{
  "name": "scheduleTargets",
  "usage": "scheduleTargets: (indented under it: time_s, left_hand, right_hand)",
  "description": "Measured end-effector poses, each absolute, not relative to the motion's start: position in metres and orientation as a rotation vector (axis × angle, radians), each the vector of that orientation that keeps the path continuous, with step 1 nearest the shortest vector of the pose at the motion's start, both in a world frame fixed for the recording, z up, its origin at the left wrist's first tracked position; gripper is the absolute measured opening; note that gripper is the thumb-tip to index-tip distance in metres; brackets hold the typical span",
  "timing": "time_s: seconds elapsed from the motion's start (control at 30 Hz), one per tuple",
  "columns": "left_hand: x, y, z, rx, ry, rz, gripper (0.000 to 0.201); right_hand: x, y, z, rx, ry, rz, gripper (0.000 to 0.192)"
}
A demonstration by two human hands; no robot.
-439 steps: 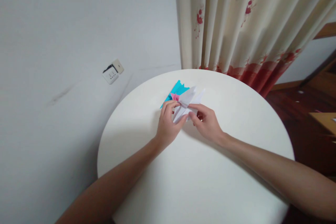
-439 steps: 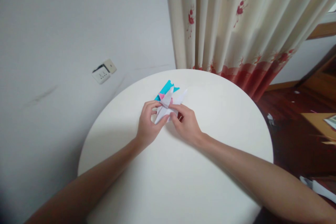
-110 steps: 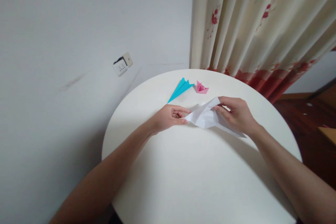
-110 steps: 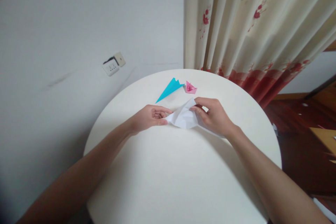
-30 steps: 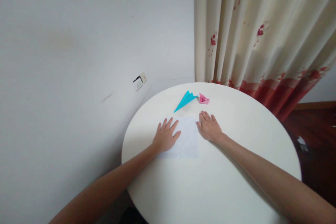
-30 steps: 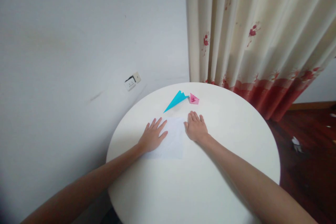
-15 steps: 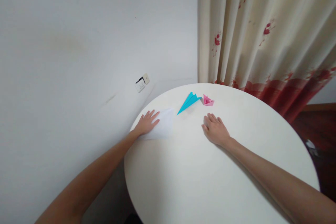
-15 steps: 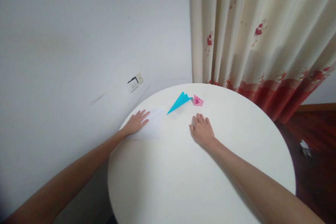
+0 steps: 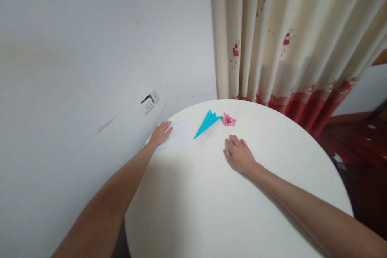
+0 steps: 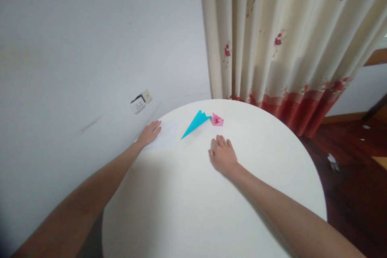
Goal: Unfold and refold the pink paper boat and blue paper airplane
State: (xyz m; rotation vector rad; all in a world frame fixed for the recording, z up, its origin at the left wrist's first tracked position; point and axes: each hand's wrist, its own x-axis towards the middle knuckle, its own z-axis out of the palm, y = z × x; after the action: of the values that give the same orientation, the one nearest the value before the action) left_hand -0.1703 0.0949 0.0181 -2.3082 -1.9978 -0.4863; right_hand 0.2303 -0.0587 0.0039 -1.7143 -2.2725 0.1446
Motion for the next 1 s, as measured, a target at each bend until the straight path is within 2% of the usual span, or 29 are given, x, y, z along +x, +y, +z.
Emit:
scheduleTargets:
  time_s: [0.2, 0.27, 0.37, 0.6, 0.7, 0.8, 0.83, 0.93, 1.0]
  left_hand:
    - [-0.087, 0.077, 0.039, -2.243, -1.818, -0.805, 0.047]
    - [-0.049, 0.063, 0.038, -2.374, -1.722, -0.771, 0.035]
    - [-0.003, 0.046, 0.032, -2.528, -1.676, -0.514, 0.027]
    - [0.028, 0.045, 0.031, -2.399, -1.869, -0.469, 0.028]
    - [0.026, 0.044, 0.045, -2.344, -1.901, -0.545, 0.028]
    - [0.025, 0.030, 0.064, -2.281, -1.906, -0.836, 0.024]
    - [0.027, 0.022, 0.069, -2.249, -1.950, -1.215, 0.019]
    - [0.037, -0.013, 0.076, -2.258, -1.964, -1.463, 0.027]
    - [0.047, -0.039, 0.071, -2.354, -1.965, -1.863, 0.026]
  right_hand:
    - [0.233, -0.058, 0.004, -1.688, -2.265, 0.153, 0.048]
    - [0.233, -0.059, 0.005, -1.689, -2.261, 0.158, 0.047]
    - [0.234, -0.060, 0.007, -1.684, -2.264, 0.175, 0.045]
    - [0.242, -0.067, 0.015, -1.636, -2.272, 0.242, 0.040]
    - [0.243, -0.066, 0.014, -1.559, -2.200, 0.315, 0.030]
    - [0.238, -0.061, 0.010, -1.402, -1.919, 0.575, 0.027]
    - [0.235, -0.060, 0.010, -1.331, -1.777, 0.712, 0.029]
    - [0.224, -0.060, 0.013, -1.131, -1.438, 1.101, 0.045]
    - [0.219, -0.065, 0.019, -1.006, -1.305, 1.317, 0.055]
